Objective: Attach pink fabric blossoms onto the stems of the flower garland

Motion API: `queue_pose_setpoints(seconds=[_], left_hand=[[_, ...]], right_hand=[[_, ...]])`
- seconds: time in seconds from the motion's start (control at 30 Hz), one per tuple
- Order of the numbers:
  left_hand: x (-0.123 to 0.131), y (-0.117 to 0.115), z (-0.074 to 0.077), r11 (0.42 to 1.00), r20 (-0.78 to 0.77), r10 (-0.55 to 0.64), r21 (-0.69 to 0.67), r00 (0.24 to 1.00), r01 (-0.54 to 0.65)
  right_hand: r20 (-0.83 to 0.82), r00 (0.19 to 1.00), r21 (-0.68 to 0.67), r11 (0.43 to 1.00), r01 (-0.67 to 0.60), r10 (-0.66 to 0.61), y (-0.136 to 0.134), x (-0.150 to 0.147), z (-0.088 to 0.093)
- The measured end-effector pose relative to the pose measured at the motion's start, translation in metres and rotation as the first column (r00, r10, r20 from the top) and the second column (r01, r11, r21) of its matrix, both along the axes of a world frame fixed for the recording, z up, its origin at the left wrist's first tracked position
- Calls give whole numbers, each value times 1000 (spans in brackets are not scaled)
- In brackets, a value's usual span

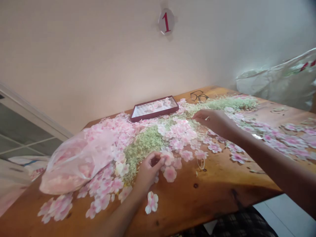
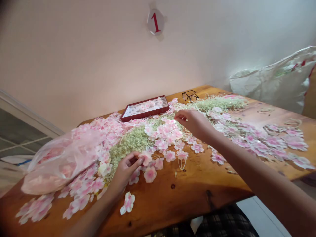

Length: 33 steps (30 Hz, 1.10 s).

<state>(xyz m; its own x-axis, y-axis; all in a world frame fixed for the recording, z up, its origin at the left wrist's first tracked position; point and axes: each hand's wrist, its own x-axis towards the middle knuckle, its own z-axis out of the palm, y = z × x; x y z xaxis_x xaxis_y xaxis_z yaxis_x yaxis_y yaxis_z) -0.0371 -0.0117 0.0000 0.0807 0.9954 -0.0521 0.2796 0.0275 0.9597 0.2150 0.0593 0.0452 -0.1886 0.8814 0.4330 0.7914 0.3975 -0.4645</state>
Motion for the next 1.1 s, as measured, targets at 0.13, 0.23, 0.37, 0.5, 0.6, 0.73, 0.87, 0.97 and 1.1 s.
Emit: queue_pose_setpoints(seconds=[0.13, 0.23, 0.37, 0.5, 0.6, 0.73, 0.87, 0.97, 1.1], left_hand=[[1, 0, 0, 1000, -4, -13, 21, 1000, 13], [1, 0, -1, 1000, 3, -12, 20, 1000, 12], [0, 1, -3, 1000, 13, -14, 20, 1000, 13], [-2, 1, -3, 999, -8, -25, 34, 1000, 25], [-3, 2, -3, 999, 3, -21, 32, 1000, 20], [-3, 5, -4, 999, 16, 10, 35, 1000, -11], [-5, 7, -7, 995, 27, 40, 94, 999, -43], [-6, 8, -8, 993, 31, 47, 104, 998, -50], [-6, 7, -7, 994, 54, 19, 103, 998, -25]], right_hand=[[221, 975, -128, 990, 63, -33, 32, 21, -25], [266, 964, -163, 984, 78, -32, 46, 19, -42], [261, 965, -186, 979, 78, -28, 53, 10, -56], [197, 979, -164, 982, 89, -56, 54, 12, -60], [132, 990, -161, 984, 72, -51, 51, 16, -54], [-44, 999, -171, 985, -25, 18, 39, 9, -43], [-199, 969, -185, 965, -186, 149, 19, -13, -35], [-204, 958, -208, 947, -245, 203, 8, -28, -34], [-242, 948, -252, 930, -268, 208, 5, -36, -39]])
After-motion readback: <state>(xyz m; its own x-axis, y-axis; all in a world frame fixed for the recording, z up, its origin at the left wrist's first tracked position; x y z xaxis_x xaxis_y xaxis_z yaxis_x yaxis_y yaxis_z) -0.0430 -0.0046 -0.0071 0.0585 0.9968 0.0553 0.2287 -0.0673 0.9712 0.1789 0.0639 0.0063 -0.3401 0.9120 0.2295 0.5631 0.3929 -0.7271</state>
